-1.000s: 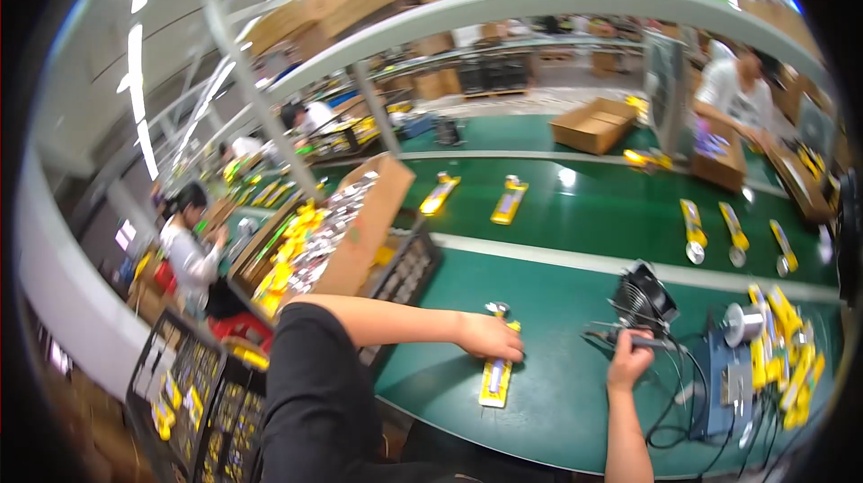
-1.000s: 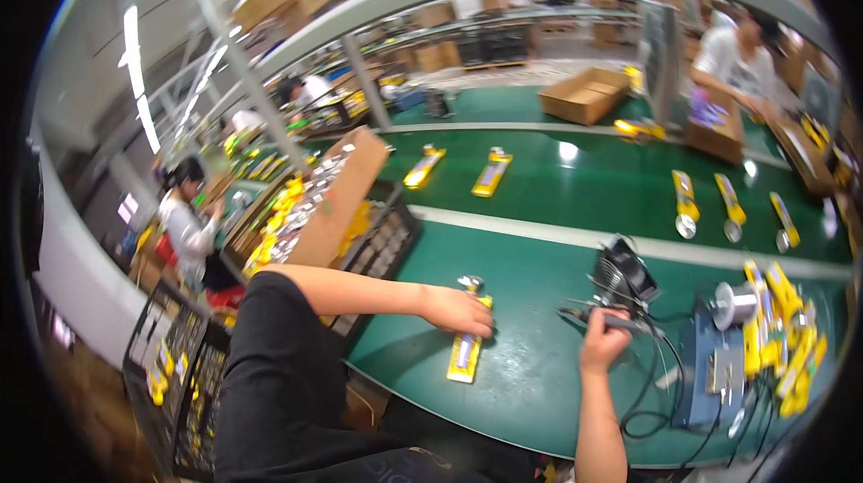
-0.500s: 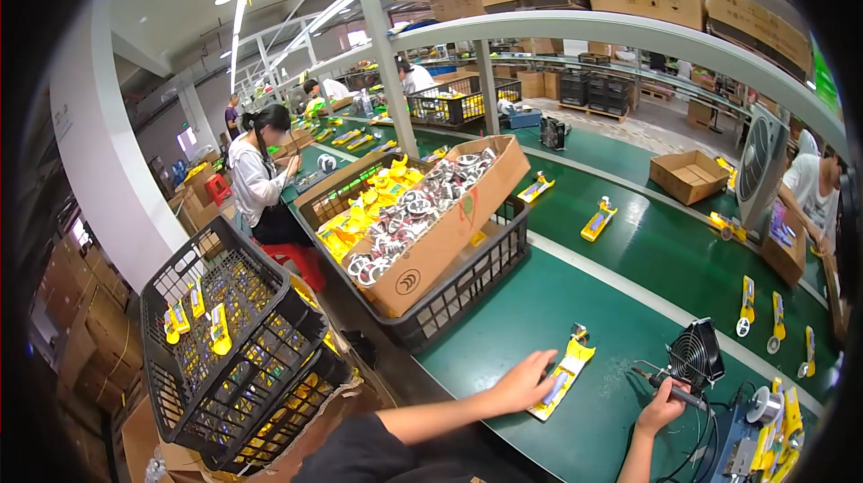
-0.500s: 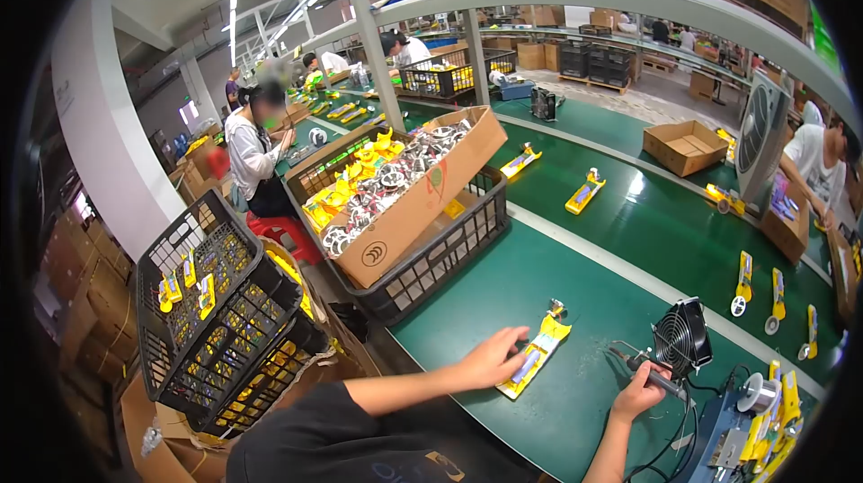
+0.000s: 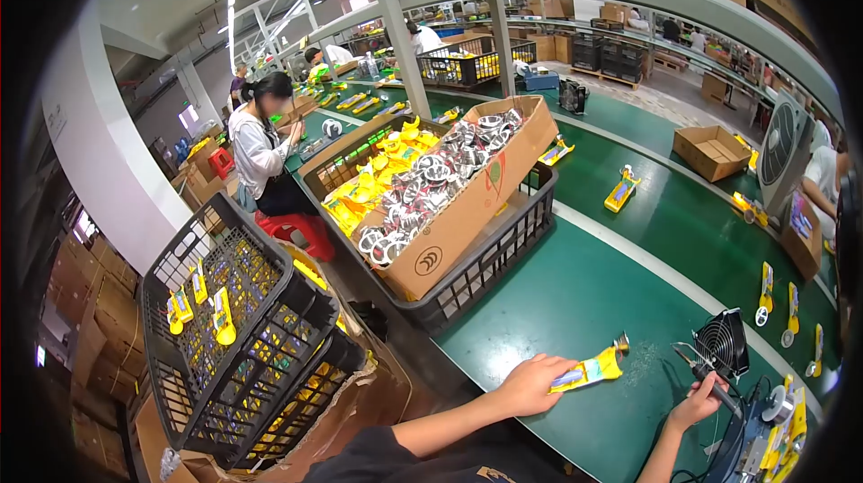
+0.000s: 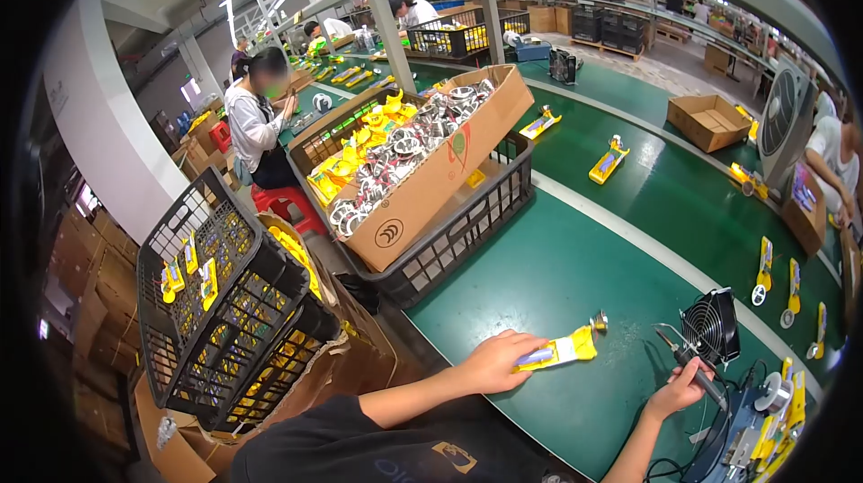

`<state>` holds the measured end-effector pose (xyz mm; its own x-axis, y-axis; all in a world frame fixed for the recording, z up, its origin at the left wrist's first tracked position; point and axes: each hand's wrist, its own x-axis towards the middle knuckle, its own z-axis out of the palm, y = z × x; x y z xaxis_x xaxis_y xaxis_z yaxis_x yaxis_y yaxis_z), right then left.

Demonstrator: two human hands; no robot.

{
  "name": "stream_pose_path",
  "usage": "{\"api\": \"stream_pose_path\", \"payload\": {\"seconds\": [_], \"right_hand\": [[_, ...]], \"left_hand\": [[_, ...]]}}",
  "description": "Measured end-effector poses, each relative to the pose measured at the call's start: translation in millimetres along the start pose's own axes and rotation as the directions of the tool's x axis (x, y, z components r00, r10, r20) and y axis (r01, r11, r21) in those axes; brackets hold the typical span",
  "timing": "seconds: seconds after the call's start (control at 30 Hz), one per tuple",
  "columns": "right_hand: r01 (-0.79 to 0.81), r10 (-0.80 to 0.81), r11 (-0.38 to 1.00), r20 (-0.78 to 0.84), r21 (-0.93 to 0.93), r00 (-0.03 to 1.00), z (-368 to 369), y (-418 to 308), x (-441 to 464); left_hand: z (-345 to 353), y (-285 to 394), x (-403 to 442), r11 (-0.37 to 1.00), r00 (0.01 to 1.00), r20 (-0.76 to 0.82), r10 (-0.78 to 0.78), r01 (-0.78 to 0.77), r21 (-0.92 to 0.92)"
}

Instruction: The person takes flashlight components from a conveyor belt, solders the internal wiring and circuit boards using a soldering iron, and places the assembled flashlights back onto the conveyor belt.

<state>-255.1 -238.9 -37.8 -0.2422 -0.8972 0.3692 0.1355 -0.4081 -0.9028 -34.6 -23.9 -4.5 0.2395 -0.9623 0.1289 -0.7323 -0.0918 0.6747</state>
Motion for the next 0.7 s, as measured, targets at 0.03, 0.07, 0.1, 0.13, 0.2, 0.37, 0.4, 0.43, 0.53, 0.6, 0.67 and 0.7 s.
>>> {"api": "stream_pose_path", "payload": {"seconds": [0.03, 0.07, 0.1, 0.13, 0.2, 0.37, 0.4, 0.43, 0.53, 0.6, 0.67, 0.7], "right_hand": [[-0.019, 0.019, 1.000, 0.006, 0.008, 1.000, 1.6, -1.4, -0.3], [-0.038, 0.038, 0.999, 0.006, 0.009, 0.999, 1.4, -3.3, -0.9], [-0.068, 0.068, 0.998, -0.010, 0.007, 0.998, 4.0, -3.8, -1.8], [-0.077, 0.077, 0.997, -0.028, 0.018, 0.997, 6.5, -1.6, -2.4], [-0.128, 0.129, 0.991, 0.005, -0.041, 0.992, 3.5, 2.8, -5.7], [-0.123, 0.120, 0.988, 0.042, 0.098, 0.992, 13.0, -4.7, -9.3], [-0.128, 0.122, 0.985, 0.054, 0.116, 0.991, 13.8, -5.8, -8.8], [-0.124, 0.119, 0.986, 0.053, 0.112, 0.991, 12.8, -5.8, -7.9], [-0.123, 0.117, 0.985, 0.055, 0.122, 0.992, 13.2, -4.7, -7.2], [-0.127, 0.120, 0.982, 0.054, 0.143, 0.991, 13.7, -6.8, -7.5], [-0.119, 0.111, 0.984, 0.068, 0.132, 0.991, 12.4, -7.2, -8.0], [-0.113, 0.105, 0.985, 0.071, 0.134, 0.992, 13.3, -8.9, -7.8]], "left_hand": [[-3.2, -5.5, -2.1, 0.998, 0.999, 0.020, 0.046, -0.046, -0.041], [-6.2, -9.9, -3.1, 0.992, 0.994, 0.046, 0.095, -0.091, -0.089], [-8.1, -13.6, -3.8, 0.980, 0.985, 0.080, 0.150, -0.137, -0.146], [-9.0, -16.7, -4.1, 0.977, 0.982, 0.072, 0.176, -0.165, -0.137], [-6.1, -19.5, -1.3, 0.960, 0.966, 0.074, 0.248, -0.235, -0.152], [-5.9, -5.9, 3.8, 0.966, 0.970, 0.073, 0.232, -0.221, -0.135], [-6.1, -5.5, 3.8, 0.971, 0.974, 0.061, 0.217, -0.208, -0.121], [-3.8, -7.7, 3.7, 0.971, 0.975, 0.055, 0.217, -0.210, -0.114], [-2.0, -3.8, 3.6, 0.969, 0.975, -0.003, 0.221, -0.220, -0.109], [1.3, -3.2, 3.8, 0.970, 0.979, -0.054, 0.196, -0.202, -0.136], [4.5, -2.3, 4.6, 0.971, 0.978, -0.103, 0.180, -0.194, -0.140], [5.7, -1.9, 5.9, 0.972, 0.976, -0.126, 0.177, -0.193, -0.132]]}}
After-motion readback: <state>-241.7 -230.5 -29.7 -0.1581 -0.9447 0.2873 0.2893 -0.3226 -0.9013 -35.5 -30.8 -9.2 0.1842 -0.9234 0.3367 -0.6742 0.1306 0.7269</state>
